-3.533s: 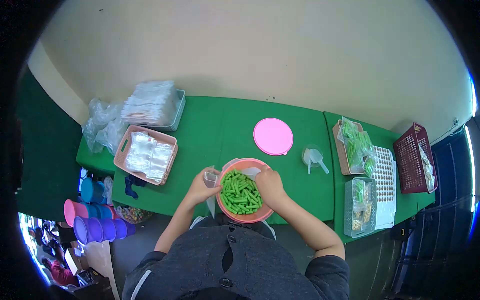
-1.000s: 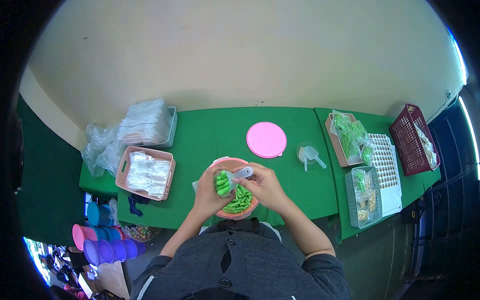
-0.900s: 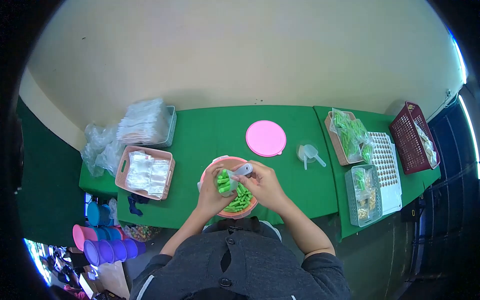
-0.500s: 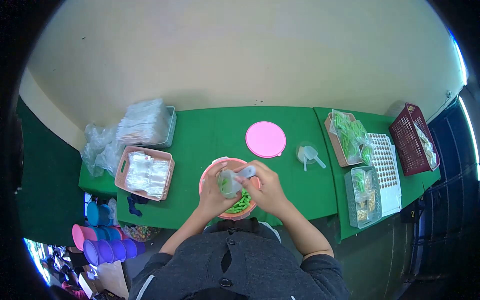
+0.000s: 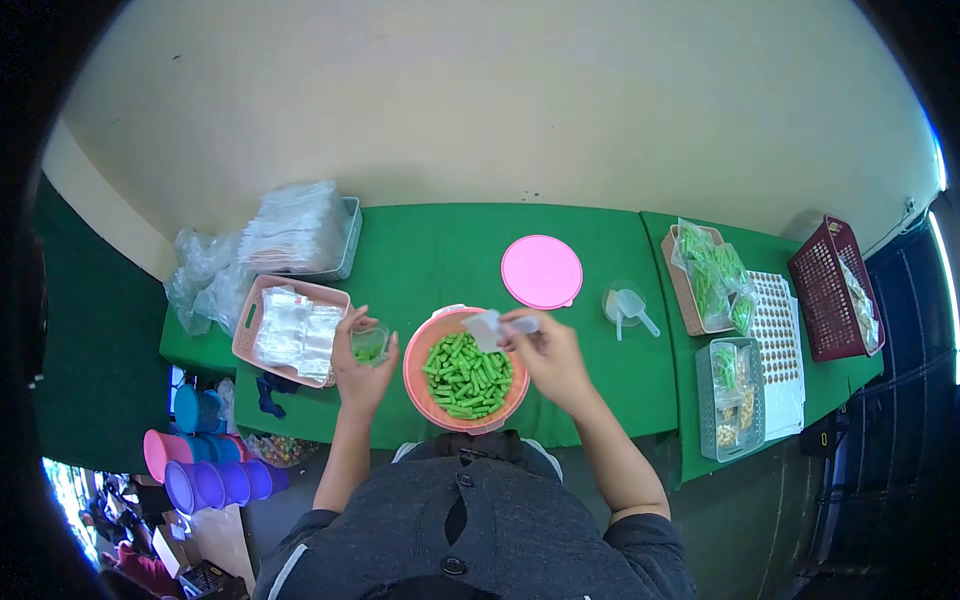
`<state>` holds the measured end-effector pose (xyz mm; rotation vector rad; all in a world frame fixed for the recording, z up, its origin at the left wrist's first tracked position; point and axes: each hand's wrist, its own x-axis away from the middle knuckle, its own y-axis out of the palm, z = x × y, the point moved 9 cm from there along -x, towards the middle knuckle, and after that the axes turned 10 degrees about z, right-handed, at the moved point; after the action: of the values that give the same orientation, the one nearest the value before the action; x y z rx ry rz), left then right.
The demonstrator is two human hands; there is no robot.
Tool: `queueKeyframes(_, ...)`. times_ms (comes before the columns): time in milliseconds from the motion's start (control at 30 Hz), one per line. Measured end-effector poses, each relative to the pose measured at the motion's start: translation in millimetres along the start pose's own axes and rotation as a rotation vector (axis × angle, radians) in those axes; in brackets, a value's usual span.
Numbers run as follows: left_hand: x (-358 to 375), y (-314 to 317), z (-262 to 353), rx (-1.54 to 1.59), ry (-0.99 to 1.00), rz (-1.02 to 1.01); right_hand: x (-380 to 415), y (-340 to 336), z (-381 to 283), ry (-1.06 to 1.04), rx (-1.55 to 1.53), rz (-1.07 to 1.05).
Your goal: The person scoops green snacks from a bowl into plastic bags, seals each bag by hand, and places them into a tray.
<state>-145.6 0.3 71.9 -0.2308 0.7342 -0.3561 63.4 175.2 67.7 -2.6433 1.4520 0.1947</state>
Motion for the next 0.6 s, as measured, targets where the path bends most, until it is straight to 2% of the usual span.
queueKeyframes(67, 12.6, 7.1, -7.7, -0.026, 0.015, -0.054, 0.1, 18.7, 48.5, 0.147, 0.162, -0.125)
queueKeyframes(100, 22.2, 13.7, -13.1, -0.054, 0.027, -0.109, -0.5, 23.5, 65.2, 0.147, 0.162, -0.127)
queueKeyframes(167, 44.5, 27.8, -22.5, -0.081, 0.018, -0.149, -0.8, 38.7, 94.2, -0.01, 0.48, -0.206)
queueKeyframes(200, 56.1, 37.3, -27.7, -0.105, 0.011, -0.192, -0.5, 43.8, 107.4, -0.009, 0.478, -0.209)
queueKeyframes(267, 72.0, 46.0, -37.3, -0.155, 0.034, -0.162, 3.3, 59.2, 133.4, -0.193, 1.028, -0.323)
queueKeyframes(300, 75.0, 46.4, -38.0, -0.203, 0.059, -0.132, 4.9, 64.9, 148.4, -0.195, 1.029, -0.324)
queueKeyframes(367, 75.0, 44.5, -37.6, -0.193, 0.042, -0.107, 7.1, 74.6, 165.0, -0.439, 1.456, -0.263)
queueKeyframes(500, 77.6, 43.3, -39.5, -0.176, 0.028, -0.063, 14.3, 86.4, 180.9, -0.598, 1.681, -0.383)
queueKeyframes(567, 79.8, 44.1, -40.6, -0.183, 0.019, -0.049, 8.1, 77.2, 195.7, -0.3, 1.376, -0.411)
queueKeyframes(600, 79.0, 43.7, -41.5, -0.189, 0.014, -0.032, 5.1, 76.7, 185.7, -0.304, 1.376, -0.412)
